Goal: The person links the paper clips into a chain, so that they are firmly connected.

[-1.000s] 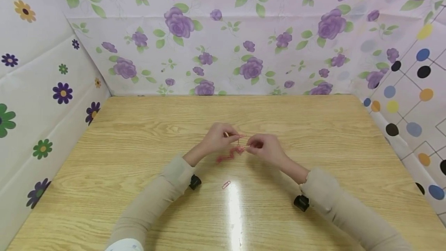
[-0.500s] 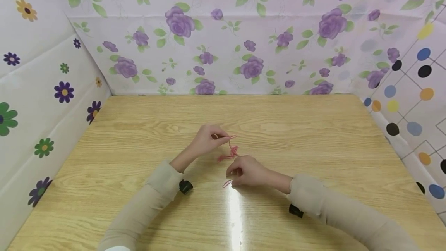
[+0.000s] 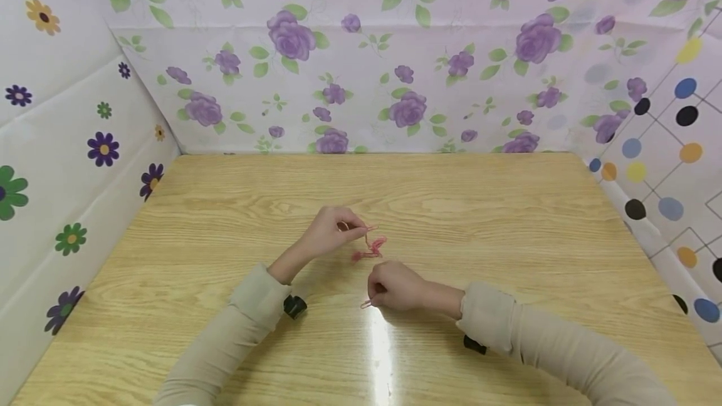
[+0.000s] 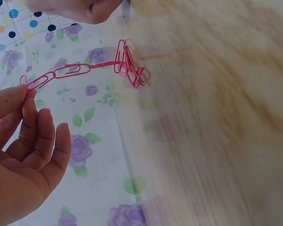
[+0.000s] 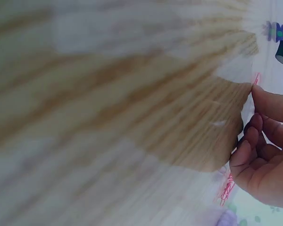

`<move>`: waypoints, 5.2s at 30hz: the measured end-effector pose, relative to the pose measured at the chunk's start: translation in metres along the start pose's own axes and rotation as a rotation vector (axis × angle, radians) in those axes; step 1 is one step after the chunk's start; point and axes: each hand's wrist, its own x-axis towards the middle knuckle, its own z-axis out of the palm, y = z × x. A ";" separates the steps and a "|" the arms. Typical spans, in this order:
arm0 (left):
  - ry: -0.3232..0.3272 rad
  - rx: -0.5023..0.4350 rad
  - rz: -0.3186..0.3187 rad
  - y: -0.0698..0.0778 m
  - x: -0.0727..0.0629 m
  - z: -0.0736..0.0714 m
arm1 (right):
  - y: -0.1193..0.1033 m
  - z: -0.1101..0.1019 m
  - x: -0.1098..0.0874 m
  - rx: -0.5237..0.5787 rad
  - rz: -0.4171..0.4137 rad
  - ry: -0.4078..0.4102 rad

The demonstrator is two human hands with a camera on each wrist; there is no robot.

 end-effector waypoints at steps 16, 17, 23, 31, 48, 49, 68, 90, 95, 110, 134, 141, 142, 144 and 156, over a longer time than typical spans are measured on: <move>-0.029 0.014 0.054 -0.003 0.005 0.007 | 0.024 -0.049 -0.024 0.338 0.231 0.164; -0.036 0.017 0.063 -0.003 0.006 0.008 | 0.024 -0.052 -0.026 0.364 0.245 0.173; -0.091 0.021 0.137 0.001 0.010 0.016 | 0.031 -0.065 -0.031 0.422 0.261 0.264; -0.146 0.041 0.269 0.003 0.016 0.025 | 0.035 -0.070 -0.031 0.591 0.308 0.280; -0.038 0.171 0.466 0.007 0.020 0.037 | 0.038 -0.071 -0.030 0.972 0.318 0.171; -0.023 0.176 0.482 0.007 0.019 0.037 | 0.038 -0.071 -0.029 1.010 0.320 0.163; 0.191 0.293 0.576 0.010 0.018 0.043 | 0.042 -0.073 -0.028 1.187 0.327 0.167; 0.121 0.332 0.462 0.018 0.016 0.037 | 0.045 -0.057 -0.033 0.743 0.370 0.345; -0.005 0.263 0.366 0.015 0.014 0.037 | 0.048 -0.065 -0.040 0.770 0.387 0.343; -0.414 0.386 0.000 -0.018 -0.001 0.003 | 0.060 -0.087 -0.072 0.733 0.402 0.415; -0.232 0.250 0.084 -0.008 0.005 -0.014 | 0.067 -0.096 -0.094 0.746 0.367 0.598; -0.077 0.208 0.205 0.014 0.006 -0.012 | 0.055 -0.095 -0.088 0.578 0.395 0.659; -0.057 0.209 0.209 0.016 0.007 -0.011 | 0.053 -0.094 -0.087 0.551 0.391 0.650; -0.025 0.186 0.192 0.022 0.007 -0.009 | 0.049 -0.092 -0.085 0.511 0.370 0.627; -0.049 -0.264 0.039 0.038 0.010 0.002 | 0.035 -0.084 -0.066 0.465 0.205 0.524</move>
